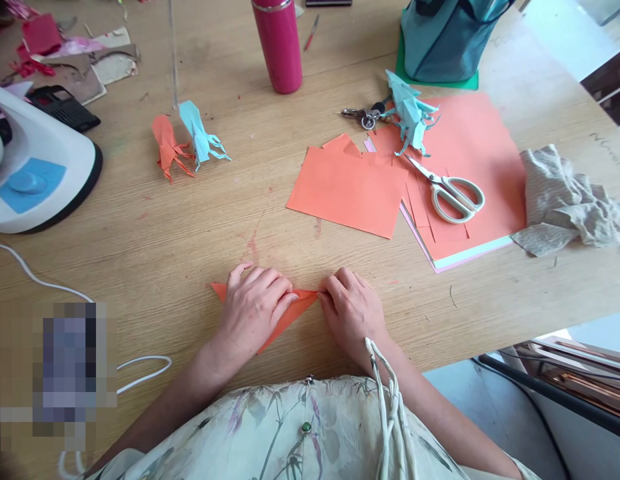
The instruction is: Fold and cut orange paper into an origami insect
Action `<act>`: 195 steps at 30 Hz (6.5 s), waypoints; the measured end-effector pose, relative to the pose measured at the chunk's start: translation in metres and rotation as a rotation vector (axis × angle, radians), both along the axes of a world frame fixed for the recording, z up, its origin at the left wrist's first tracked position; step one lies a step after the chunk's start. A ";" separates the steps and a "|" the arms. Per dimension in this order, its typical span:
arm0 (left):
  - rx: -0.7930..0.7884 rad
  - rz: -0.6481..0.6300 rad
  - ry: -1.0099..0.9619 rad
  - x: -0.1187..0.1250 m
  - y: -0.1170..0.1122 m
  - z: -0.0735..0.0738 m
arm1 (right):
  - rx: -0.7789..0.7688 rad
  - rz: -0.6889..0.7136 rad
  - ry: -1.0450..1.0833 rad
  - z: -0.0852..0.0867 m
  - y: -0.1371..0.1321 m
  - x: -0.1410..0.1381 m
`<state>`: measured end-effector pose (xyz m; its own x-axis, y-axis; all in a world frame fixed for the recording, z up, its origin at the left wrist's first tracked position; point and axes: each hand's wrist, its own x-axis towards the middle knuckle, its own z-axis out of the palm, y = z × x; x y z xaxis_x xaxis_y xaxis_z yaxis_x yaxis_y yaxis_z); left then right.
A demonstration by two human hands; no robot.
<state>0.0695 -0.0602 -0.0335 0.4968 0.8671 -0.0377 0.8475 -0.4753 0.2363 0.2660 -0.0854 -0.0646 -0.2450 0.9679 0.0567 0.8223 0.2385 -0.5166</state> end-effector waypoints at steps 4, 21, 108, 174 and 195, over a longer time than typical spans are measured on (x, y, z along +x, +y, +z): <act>0.006 0.014 0.009 0.002 0.000 -0.001 | -0.082 0.004 -0.071 0.006 0.003 -0.001; -0.003 0.008 0.025 0.001 0.001 -0.001 | -0.278 0.030 -0.110 0.021 0.017 -0.008; -0.040 0.142 0.055 -0.013 0.006 -0.001 | 0.324 0.357 -0.296 -0.001 -0.025 0.007; 0.022 0.279 -0.140 -0.058 0.000 -0.015 | 0.316 0.470 -0.305 -0.010 -0.022 0.008; 0.003 0.109 -0.020 -0.036 -0.016 -0.012 | 0.297 0.461 -0.318 -0.018 -0.025 0.008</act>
<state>0.0338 -0.0767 -0.0453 0.3998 0.9163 -0.0259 0.8896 -0.3810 0.2520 0.2742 -0.1101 -0.0825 -0.6819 0.7131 0.1630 0.7034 0.7003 -0.1213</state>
